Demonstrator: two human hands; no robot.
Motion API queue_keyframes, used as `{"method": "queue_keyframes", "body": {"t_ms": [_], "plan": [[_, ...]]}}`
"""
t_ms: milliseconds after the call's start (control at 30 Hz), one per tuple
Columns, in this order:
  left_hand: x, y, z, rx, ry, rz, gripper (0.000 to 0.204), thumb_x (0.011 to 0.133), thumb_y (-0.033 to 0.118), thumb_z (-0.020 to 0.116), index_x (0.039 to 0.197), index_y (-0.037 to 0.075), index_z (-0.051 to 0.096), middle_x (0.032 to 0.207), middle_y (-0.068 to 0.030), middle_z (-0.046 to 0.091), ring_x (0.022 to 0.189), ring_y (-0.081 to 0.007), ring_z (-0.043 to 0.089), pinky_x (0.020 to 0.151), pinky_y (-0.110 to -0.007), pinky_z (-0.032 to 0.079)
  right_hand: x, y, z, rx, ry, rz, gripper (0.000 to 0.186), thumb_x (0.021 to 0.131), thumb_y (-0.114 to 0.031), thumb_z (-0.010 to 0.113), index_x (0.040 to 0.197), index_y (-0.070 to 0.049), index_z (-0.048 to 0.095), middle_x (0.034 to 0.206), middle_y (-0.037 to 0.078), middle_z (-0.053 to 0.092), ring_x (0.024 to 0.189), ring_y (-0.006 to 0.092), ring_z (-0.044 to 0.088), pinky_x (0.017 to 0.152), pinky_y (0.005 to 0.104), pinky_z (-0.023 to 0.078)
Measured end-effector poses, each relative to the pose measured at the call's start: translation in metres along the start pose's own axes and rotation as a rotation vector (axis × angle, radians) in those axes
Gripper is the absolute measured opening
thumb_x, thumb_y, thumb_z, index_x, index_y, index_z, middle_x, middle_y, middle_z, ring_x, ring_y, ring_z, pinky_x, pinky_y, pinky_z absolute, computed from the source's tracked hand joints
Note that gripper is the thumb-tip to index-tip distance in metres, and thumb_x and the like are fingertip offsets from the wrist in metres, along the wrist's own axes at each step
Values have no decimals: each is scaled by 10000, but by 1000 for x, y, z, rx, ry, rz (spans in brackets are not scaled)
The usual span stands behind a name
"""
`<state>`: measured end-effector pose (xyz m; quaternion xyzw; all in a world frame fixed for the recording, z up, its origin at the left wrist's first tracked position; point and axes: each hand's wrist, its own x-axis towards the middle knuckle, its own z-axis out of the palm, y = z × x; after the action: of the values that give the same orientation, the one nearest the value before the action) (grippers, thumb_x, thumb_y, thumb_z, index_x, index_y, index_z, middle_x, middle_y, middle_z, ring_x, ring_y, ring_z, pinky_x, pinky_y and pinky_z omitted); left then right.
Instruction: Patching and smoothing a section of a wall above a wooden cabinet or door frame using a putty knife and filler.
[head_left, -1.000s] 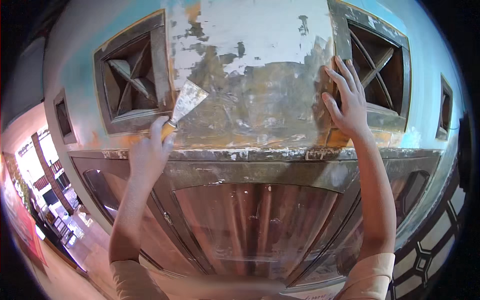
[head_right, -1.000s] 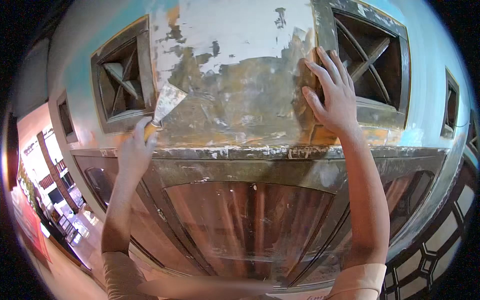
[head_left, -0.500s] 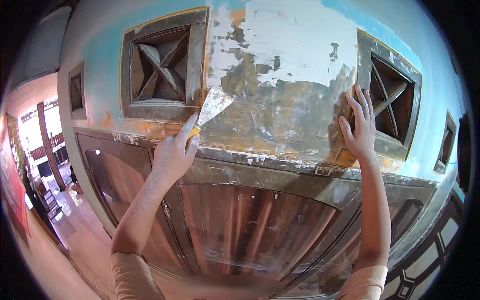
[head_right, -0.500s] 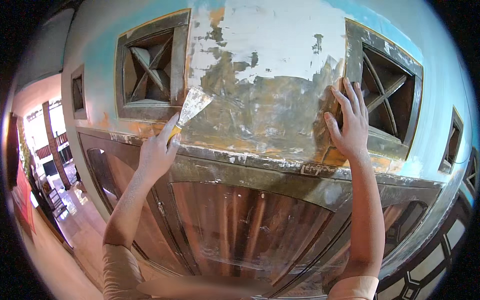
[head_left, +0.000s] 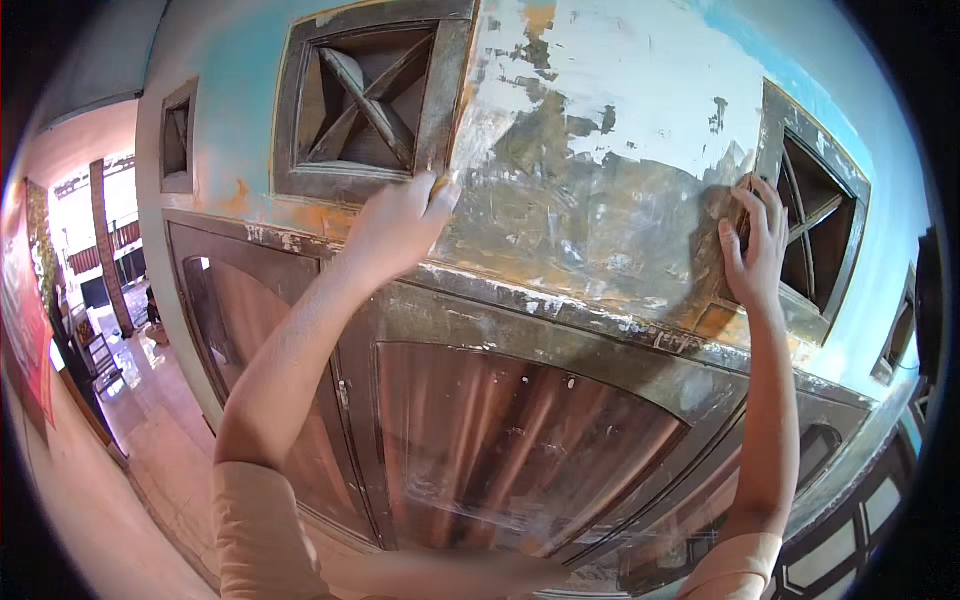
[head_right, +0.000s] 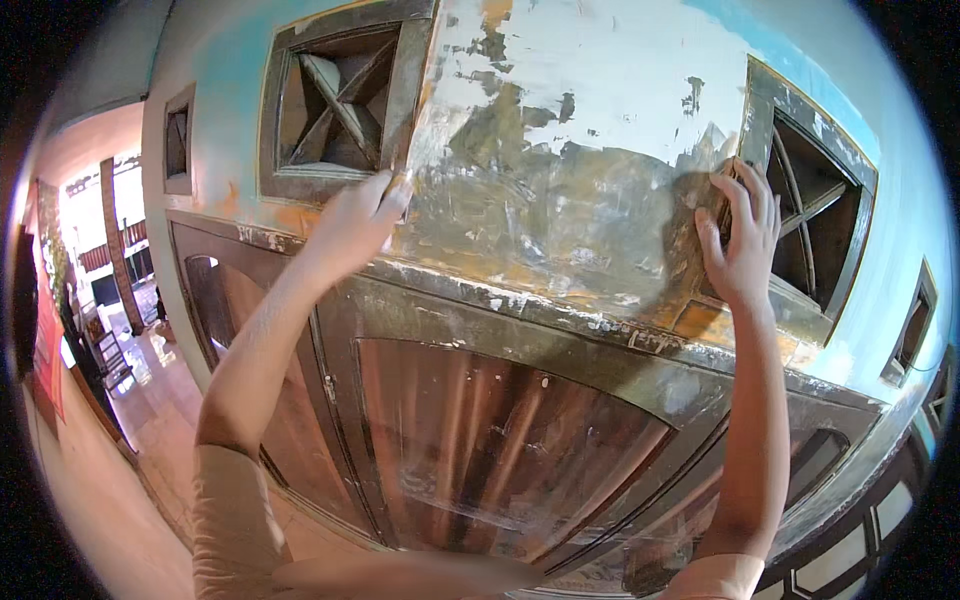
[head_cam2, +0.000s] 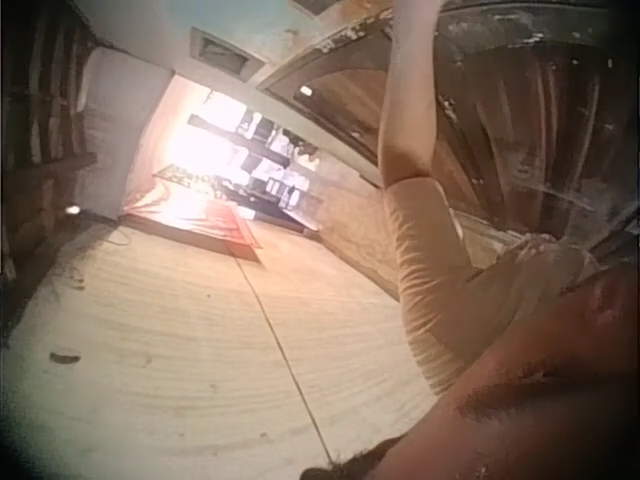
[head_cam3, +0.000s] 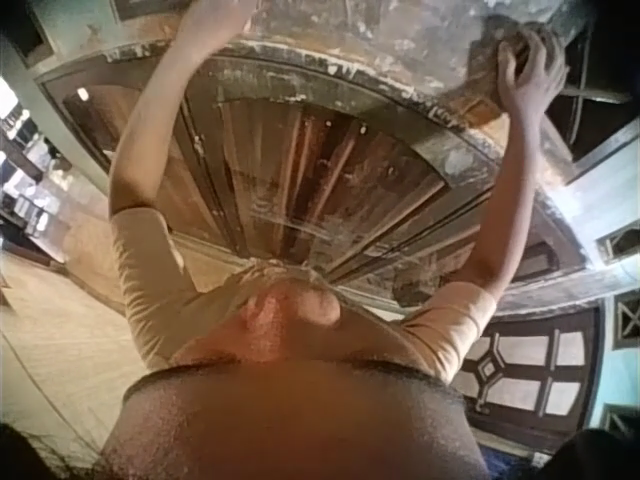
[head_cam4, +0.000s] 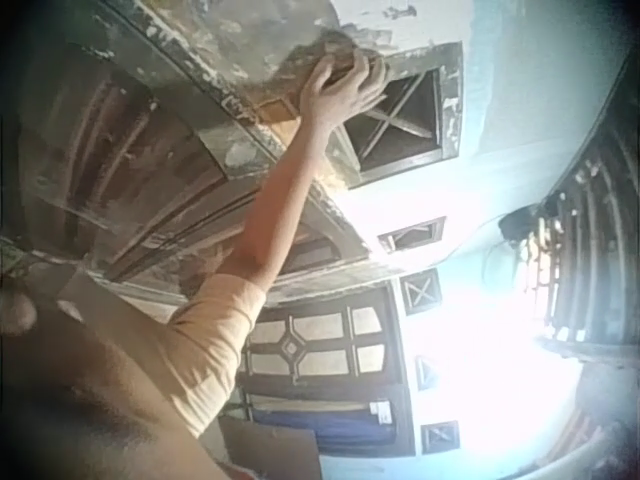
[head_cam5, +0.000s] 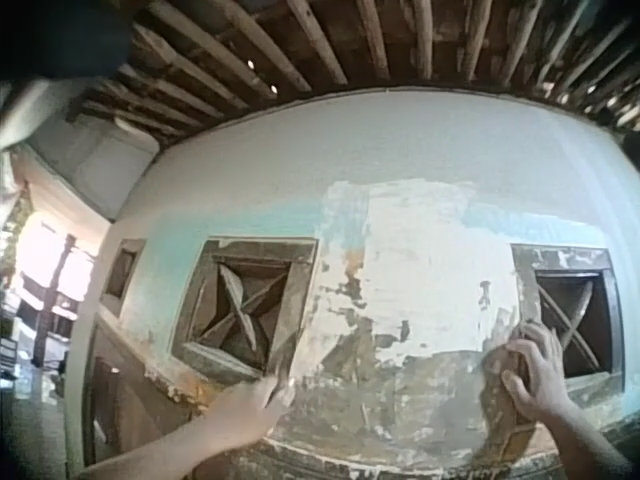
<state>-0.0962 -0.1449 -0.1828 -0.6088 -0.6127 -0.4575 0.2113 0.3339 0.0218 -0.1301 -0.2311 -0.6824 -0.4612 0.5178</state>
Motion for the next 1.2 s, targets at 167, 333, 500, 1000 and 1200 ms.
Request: {"method": "queue_keyframes", "body": {"t_ms": [167, 333, 500, 1000, 1200], "plan": [[80, 28, -17, 146, 101, 85, 568, 1065, 470, 365, 991, -33, 617, 853, -267, 684, 901, -490, 659, 839, -569, 478, 61, 20, 16, -47, 110, 40, 517, 994, -388, 612, 1482, -245, 520, 1641, 147, 336, 1515, 368, 313, 1223, 564, 216], [110, 36, -41, 172, 19, 92, 613, 1037, 479, 349, 1112, -32, 680, 943, -275, 717, 1004, -462, 683, 936, -547, 511, 80, 24, 37, -143, 174, 99, 542, 1030, -509, 527, 1536, -324, 469, 1672, 72, 313, 1555, 330, 253, 1227, 627, 166], [19, 20, 0, 78, -49, -85, 559, 1063, 447, 362, 1103, -38, 638, 981, -324, 686, 1017, -505, 650, 908, -563, 486, 72, 36, 38, -90, 173, 74, 535, 1033, -506, 535, 1538, -344, 465, 1673, 61, 324, 1570, 319, 221, 1243, 603, 177], [186, 37, -65, 248, 98, 129, 656, 1049, 456, 300, 1075, -105, 639, 999, -334, 685, 930, -464, 668, 895, -531, 493, 72, 33, 33, -87, 156, 76, 571, 1024, -560, 525, 1539, -320, 471, 1676, 62, 316, 1572, 323, 209, 1248, 523, 251], [281, -5, -128, 478, 233, 186, 665, 1048, 476, 340, 1241, -99, 613, 1116, -313, 686, 1008, -418, 672, 939, -504, 467, 84, 10, 34, 7, 171, 79, 574, 1019, -560, 537, 1544, -343, 455, 1680, 51, 307, 1576, 314, 199, 1253, 517, 243]]}}
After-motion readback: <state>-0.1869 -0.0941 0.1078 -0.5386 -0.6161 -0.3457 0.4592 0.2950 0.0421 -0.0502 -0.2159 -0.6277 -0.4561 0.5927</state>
